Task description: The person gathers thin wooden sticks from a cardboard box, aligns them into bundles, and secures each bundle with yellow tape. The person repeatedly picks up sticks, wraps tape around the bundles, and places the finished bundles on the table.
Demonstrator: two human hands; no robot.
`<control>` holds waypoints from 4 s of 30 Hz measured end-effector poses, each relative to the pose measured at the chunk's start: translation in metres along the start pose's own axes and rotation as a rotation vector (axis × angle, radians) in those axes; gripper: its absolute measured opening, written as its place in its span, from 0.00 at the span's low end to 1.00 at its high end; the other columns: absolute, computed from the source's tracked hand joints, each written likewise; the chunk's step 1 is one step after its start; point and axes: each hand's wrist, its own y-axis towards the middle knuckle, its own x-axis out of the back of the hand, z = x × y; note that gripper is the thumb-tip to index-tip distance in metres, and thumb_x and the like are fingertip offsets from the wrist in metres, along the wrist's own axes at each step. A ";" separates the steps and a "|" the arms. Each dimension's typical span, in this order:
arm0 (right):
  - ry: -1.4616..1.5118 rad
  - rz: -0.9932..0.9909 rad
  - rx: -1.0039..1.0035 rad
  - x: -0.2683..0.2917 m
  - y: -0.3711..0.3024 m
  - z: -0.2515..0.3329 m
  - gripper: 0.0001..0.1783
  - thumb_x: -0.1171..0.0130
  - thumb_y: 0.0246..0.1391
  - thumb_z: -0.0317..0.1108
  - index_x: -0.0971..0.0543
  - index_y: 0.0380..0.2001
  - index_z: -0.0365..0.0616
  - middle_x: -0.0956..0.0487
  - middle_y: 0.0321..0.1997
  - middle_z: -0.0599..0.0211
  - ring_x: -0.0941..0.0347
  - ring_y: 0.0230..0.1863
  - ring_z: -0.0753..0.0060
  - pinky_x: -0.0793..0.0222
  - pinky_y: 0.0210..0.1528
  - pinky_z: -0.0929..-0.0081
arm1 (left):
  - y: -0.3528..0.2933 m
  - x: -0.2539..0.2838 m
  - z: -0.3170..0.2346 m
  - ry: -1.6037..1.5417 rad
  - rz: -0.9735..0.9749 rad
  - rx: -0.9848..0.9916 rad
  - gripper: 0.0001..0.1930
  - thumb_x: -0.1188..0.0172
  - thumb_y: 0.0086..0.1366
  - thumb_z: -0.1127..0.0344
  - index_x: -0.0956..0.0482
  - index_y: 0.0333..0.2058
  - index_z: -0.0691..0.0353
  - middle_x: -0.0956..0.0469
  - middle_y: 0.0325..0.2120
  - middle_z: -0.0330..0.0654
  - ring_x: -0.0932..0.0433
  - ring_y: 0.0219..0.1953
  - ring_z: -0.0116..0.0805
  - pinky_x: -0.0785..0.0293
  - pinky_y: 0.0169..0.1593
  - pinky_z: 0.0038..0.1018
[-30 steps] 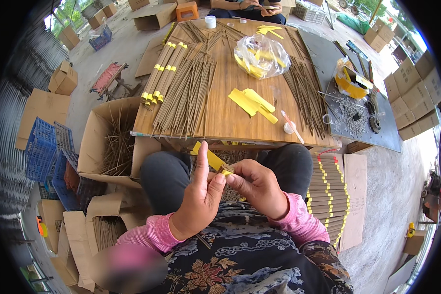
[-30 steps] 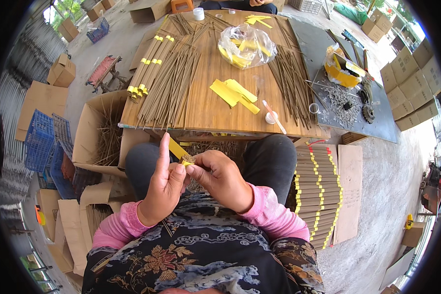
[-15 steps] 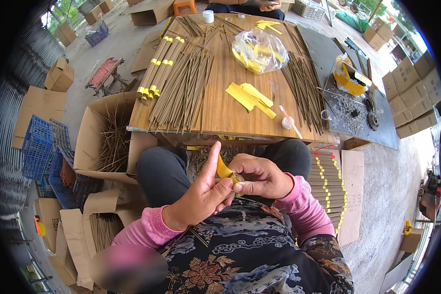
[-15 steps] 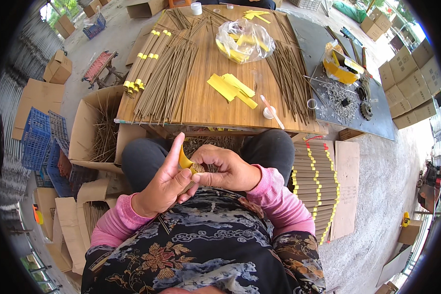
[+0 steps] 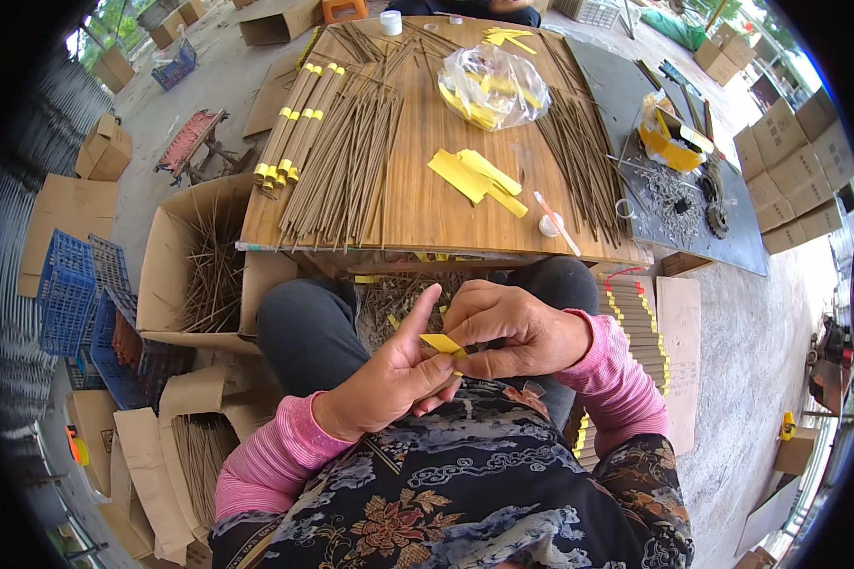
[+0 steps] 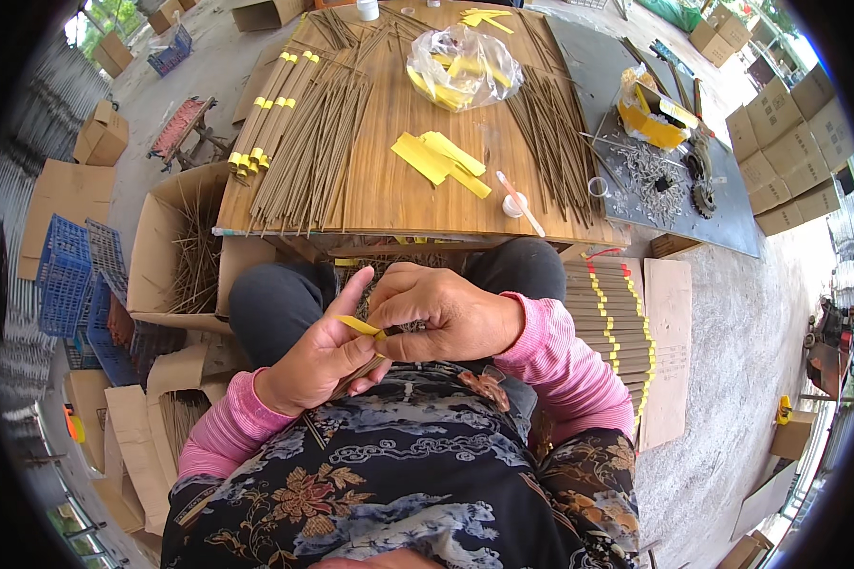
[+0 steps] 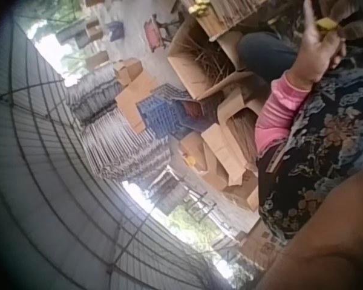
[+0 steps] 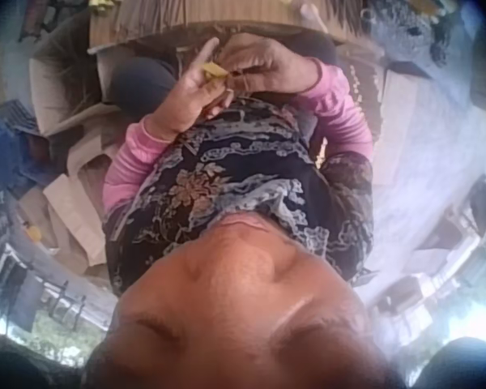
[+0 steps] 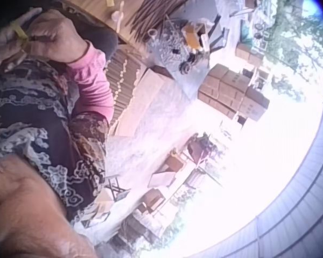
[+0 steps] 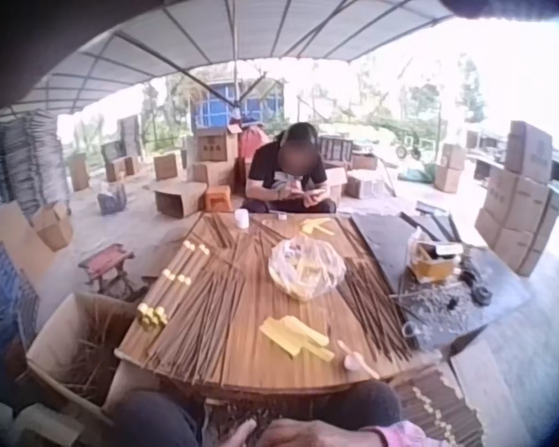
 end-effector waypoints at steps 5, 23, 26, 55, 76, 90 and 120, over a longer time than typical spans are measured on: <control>-0.153 0.025 0.038 0.008 0.002 0.009 0.12 0.37 0.39 0.27 0.21 0.31 0.40 0.27 0.33 0.65 0.33 0.37 0.62 0.37 0.41 0.69 | 0.000 0.002 0.002 -0.010 0.024 0.016 0.37 0.56 0.66 0.67 0.76 0.61 0.48 0.33 0.23 0.40 0.37 0.20 0.21 0.38 0.23 0.15; -0.634 -0.071 0.354 0.002 0.006 0.024 0.19 0.41 0.31 0.32 0.21 0.33 0.45 0.32 0.36 0.69 0.35 0.42 0.62 0.37 0.42 0.65 | -0.004 0.002 -0.013 -0.219 -0.089 0.072 0.30 0.60 0.67 0.60 0.65 0.62 0.52 0.31 0.26 0.38 0.31 0.24 0.26 0.36 0.22 0.18; -0.602 -0.078 0.392 0.002 0.006 0.025 0.16 0.41 0.29 0.32 0.22 0.30 0.44 0.31 0.40 0.68 0.35 0.45 0.62 0.36 0.44 0.66 | -0.001 0.003 -0.015 -0.242 0.003 0.083 0.33 0.55 0.66 0.59 0.64 0.62 0.55 0.32 0.25 0.37 0.30 0.24 0.26 0.37 0.20 0.17; 0.082 -0.631 0.236 -0.040 0.013 0.008 0.09 0.39 0.46 0.35 0.28 0.24 0.42 0.29 0.23 0.67 0.32 0.27 0.65 0.37 0.30 0.72 | -0.008 -0.026 -0.026 0.558 -0.358 -0.590 0.17 0.50 0.63 0.60 0.42 0.43 0.62 0.31 0.27 0.39 0.36 0.22 0.20 0.37 0.25 0.15; 0.060 -0.513 0.409 -0.025 0.007 -0.009 0.18 0.34 0.38 0.45 0.31 0.15 0.47 0.30 0.20 0.72 0.34 0.26 0.68 0.40 0.33 0.73 | -0.005 -0.014 -0.024 0.217 0.057 -0.342 0.19 0.54 0.64 0.53 0.42 0.42 0.62 0.30 0.24 0.42 0.33 0.20 0.21 0.37 0.20 0.13; 0.089 -0.558 0.278 -0.023 0.004 -0.010 0.32 0.28 0.29 0.49 0.27 0.36 0.42 0.28 0.36 0.64 0.32 0.40 0.64 0.37 0.43 0.71 | 0.002 -0.004 -0.026 0.597 0.057 -0.485 0.16 0.61 0.67 0.58 0.36 0.43 0.65 0.31 0.38 0.49 0.29 0.36 0.32 0.32 0.41 0.26; -0.970 -1.009 -0.676 0.065 -0.105 -0.094 0.16 0.40 0.44 0.43 0.23 0.23 0.38 0.27 0.27 0.56 0.31 0.33 0.54 0.35 0.35 0.63 | 0.030 -0.012 -0.053 0.324 -0.279 -0.547 0.20 0.44 0.58 0.53 0.32 0.38 0.66 0.30 0.21 0.44 0.34 0.20 0.25 0.37 0.21 0.17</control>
